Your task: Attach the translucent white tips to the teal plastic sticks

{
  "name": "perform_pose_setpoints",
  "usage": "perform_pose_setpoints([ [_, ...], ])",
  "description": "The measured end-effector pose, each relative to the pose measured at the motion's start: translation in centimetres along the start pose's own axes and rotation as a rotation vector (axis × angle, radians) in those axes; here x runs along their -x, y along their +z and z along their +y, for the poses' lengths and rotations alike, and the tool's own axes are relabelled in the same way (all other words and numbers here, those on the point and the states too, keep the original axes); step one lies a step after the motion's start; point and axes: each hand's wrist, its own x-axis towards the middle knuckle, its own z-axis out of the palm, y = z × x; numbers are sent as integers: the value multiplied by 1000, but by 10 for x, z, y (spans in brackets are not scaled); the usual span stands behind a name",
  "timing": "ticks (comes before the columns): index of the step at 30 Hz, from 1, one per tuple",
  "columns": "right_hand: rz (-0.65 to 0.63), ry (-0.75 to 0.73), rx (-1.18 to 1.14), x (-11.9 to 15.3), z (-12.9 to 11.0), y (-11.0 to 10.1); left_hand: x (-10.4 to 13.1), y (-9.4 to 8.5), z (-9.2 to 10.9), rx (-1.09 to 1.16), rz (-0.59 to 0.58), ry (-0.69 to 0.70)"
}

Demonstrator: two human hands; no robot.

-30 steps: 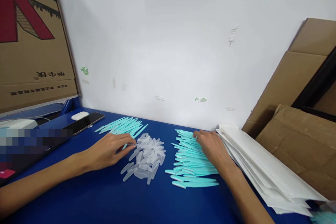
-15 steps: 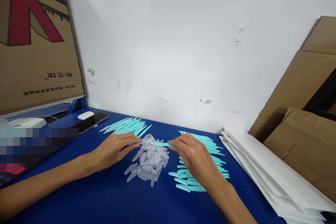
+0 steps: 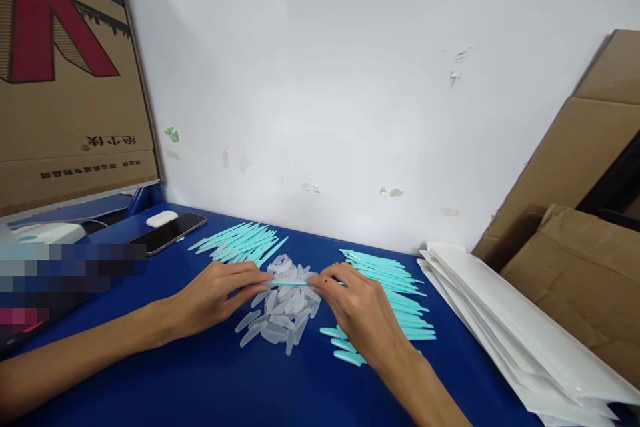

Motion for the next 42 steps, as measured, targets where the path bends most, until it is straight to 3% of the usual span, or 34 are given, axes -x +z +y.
perform_pose_setpoints([
  [10,53,-56,-86,0,-22,13,3,0,20,84,-32,39],
  [17,-35,-55,-12,-3,-21,11,2,-2,20,-31,-106,27],
  [22,62,110,290,-5,8,-9,-4,-9,3,-254,-17,-151],
  [26,-67,285,526,9,52,-20,-8,-16,-16,-462,-57,-344],
  [30,-273,408,604,25,84,-18,-9,-19,-21,-592,-121,-422],
  [37,-402,402,613,42,96,-10,-9,-18,-17,-665,-253,-529],
  [42,-464,376,610,45,99,-8,-9,-17,-9,-501,-194,-433],
])
